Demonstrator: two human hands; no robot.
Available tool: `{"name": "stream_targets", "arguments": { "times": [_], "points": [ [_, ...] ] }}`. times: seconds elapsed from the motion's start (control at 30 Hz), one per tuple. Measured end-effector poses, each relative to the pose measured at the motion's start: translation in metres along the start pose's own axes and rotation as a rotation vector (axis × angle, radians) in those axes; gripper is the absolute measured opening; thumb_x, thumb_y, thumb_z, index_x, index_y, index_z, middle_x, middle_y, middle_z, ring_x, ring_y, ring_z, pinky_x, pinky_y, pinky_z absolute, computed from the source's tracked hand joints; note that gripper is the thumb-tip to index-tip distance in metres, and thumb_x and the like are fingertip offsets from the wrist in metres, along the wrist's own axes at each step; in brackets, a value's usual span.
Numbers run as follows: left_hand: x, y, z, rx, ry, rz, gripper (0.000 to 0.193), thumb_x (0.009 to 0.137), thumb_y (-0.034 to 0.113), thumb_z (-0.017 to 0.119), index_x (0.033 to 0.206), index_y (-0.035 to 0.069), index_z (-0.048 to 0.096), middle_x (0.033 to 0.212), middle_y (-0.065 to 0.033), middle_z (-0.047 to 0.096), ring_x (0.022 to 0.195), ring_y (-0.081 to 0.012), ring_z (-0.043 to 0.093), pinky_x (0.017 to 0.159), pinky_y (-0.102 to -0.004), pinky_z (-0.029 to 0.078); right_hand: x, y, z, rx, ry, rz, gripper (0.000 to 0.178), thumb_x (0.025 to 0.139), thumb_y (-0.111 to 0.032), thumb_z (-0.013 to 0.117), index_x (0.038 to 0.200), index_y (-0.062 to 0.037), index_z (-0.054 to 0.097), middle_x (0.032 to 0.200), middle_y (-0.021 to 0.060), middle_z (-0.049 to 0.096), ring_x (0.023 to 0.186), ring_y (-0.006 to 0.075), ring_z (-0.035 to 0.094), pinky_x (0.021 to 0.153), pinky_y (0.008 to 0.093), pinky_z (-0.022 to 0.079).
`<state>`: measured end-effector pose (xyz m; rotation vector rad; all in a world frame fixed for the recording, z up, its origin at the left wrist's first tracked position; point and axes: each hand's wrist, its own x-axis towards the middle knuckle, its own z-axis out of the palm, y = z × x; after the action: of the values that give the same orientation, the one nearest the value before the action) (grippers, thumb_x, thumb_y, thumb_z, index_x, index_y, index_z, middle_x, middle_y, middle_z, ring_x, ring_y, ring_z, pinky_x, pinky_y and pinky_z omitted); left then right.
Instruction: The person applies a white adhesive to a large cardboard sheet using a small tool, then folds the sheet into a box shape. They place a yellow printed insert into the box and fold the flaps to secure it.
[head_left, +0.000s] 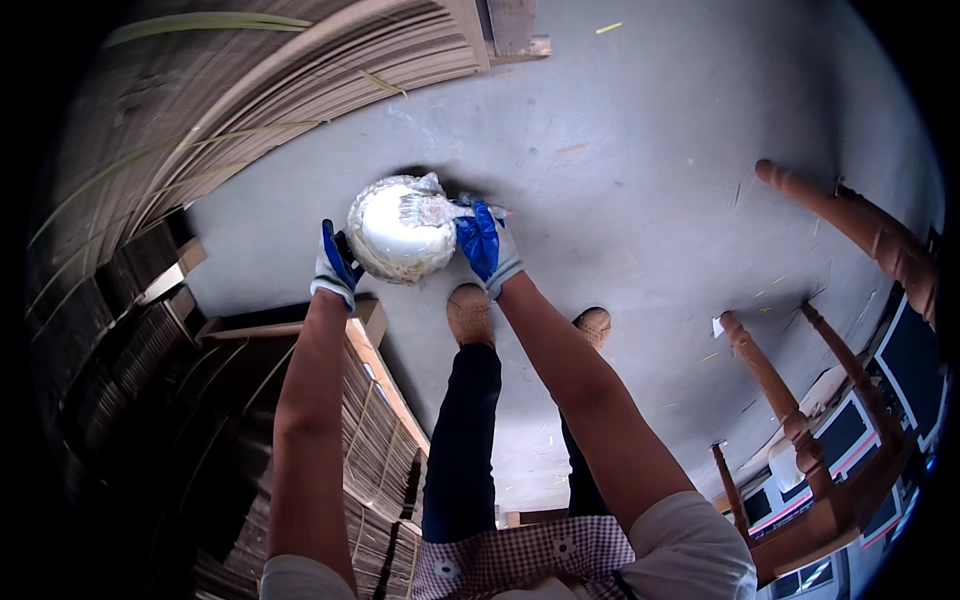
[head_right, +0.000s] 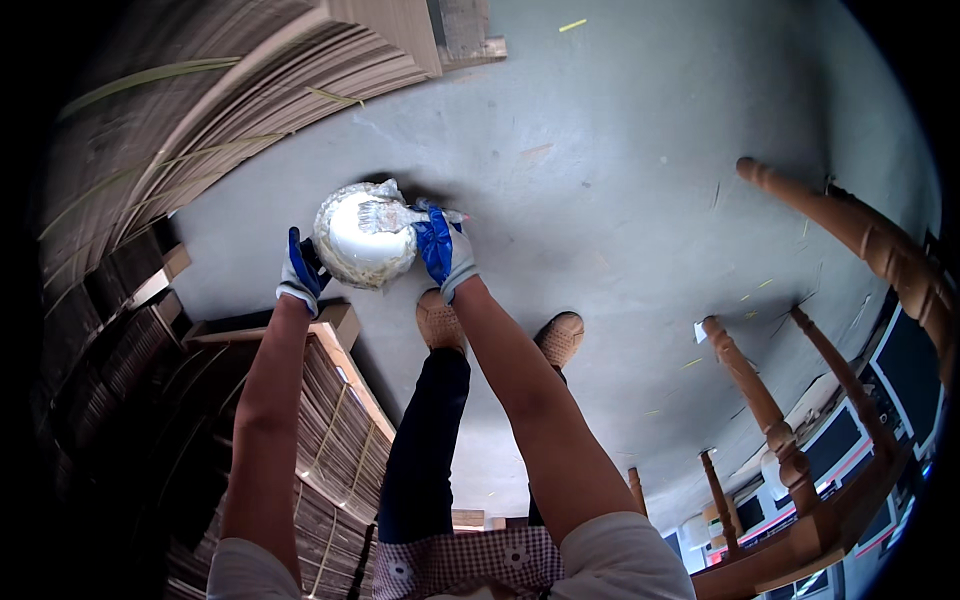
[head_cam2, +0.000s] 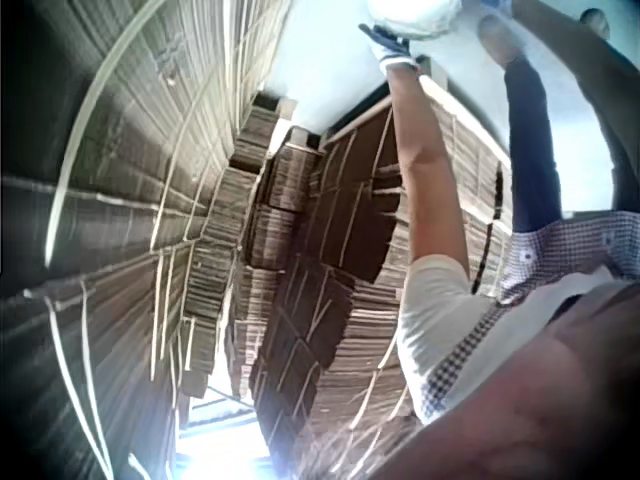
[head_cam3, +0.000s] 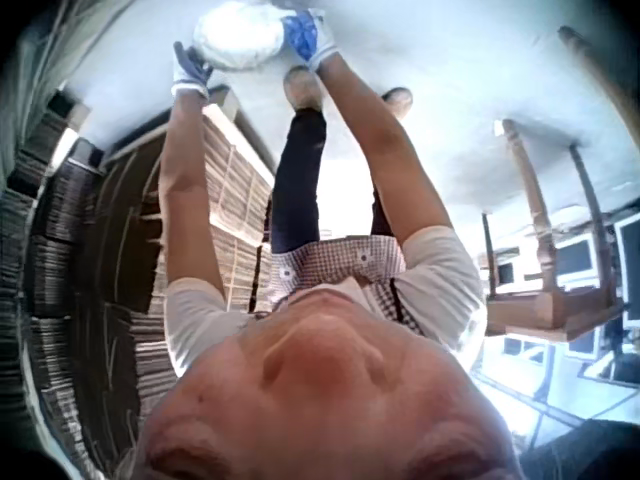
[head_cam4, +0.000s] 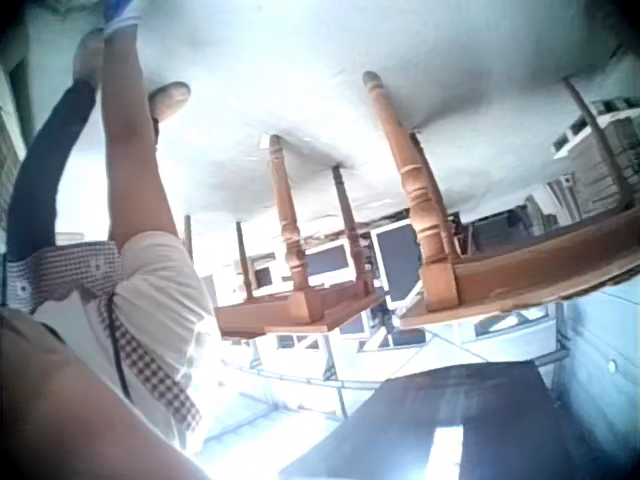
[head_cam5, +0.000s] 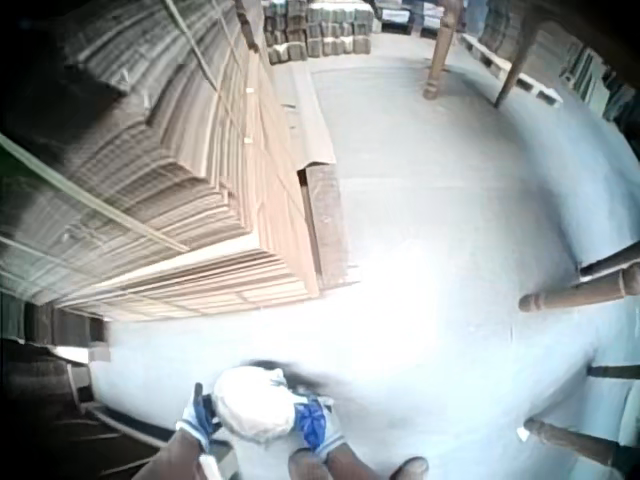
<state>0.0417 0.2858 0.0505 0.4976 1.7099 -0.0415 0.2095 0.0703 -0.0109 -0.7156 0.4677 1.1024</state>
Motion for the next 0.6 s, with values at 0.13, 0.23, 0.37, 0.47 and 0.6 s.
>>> {"name": "stream_targets", "arguments": {
  "times": [0.13,0.23,0.37,0.47,0.6],
  "points": [
    [0.032,0.033,0.012,0.031,0.040,0.075,0.076,0.087,0.071,0.045,0.136,0.013,0.050,0.135,-0.0062,0.053,0.125,-0.0233,0.046,0.106,-0.0459,0.031,0.032,0.010,-0.012,-0.019,-0.037,-0.027,0.035,0.102,-0.028,0.049,0.131,-0.0075,0.052,0.123,0.0117,0.061,0.112,0.0245,0.061,0.095,0.0373,0.050],
    [0.013,-0.020,-0.016,0.095,0.293,0.161,0.069,0.089,0.067,0.047,0.131,0.012,0.054,0.132,-0.0059,0.055,0.124,-0.0225,0.047,0.107,-0.0451,0.030,-0.021,-0.001,-0.026,0.253,0.190,0.196,0.036,0.102,-0.024,0.048,0.131,-0.0032,0.050,0.123,0.0119,0.059,0.110,0.0243,0.060,0.094,0.0360,0.051],
    [-0.022,-0.042,-0.037,0.067,0.240,0.200,0.070,0.091,0.063,0.047,0.136,0.010,0.049,0.135,-0.0072,0.053,0.126,-0.0229,0.045,0.109,-0.0436,0.027,-0.025,0.006,-0.045,-0.007,0.275,0.352,0.038,0.098,-0.038,0.055,0.124,-0.0108,0.051,0.119,0.0102,0.060,0.106,0.0264,0.061,0.091,0.0438,0.053],
    [-0.048,-0.074,-0.053,0.026,0.149,0.222,0.053,0.099,0.045,0.047,0.134,0.006,0.052,0.132,-0.0066,0.056,0.115,-0.0194,0.055,0.099,-0.0362,0.038,-0.033,0.009,-0.060,-0.053,0.313,0.574,0.041,0.089,-0.052,0.063,0.109,-0.0167,0.057,0.098,0.0046,0.058,0.089,0.0229,0.059,0.081,0.0426,0.053],
    [-0.075,-0.099,-0.098,0.223,0.210,0.234,0.044,0.098,0.041,0.054,0.126,0.007,0.057,0.115,-0.0040,0.061,0.106,-0.0162,0.056,0.093,-0.0317,0.043,-0.058,0.032,-0.047,-0.116,0.444,0.537,0.032,0.090,-0.048,0.062,0.078,-0.0196,0.059,0.065,-0.0019,0.054,0.055,0.0154,0.053,0.049,0.0341,0.048]
  ]
}}
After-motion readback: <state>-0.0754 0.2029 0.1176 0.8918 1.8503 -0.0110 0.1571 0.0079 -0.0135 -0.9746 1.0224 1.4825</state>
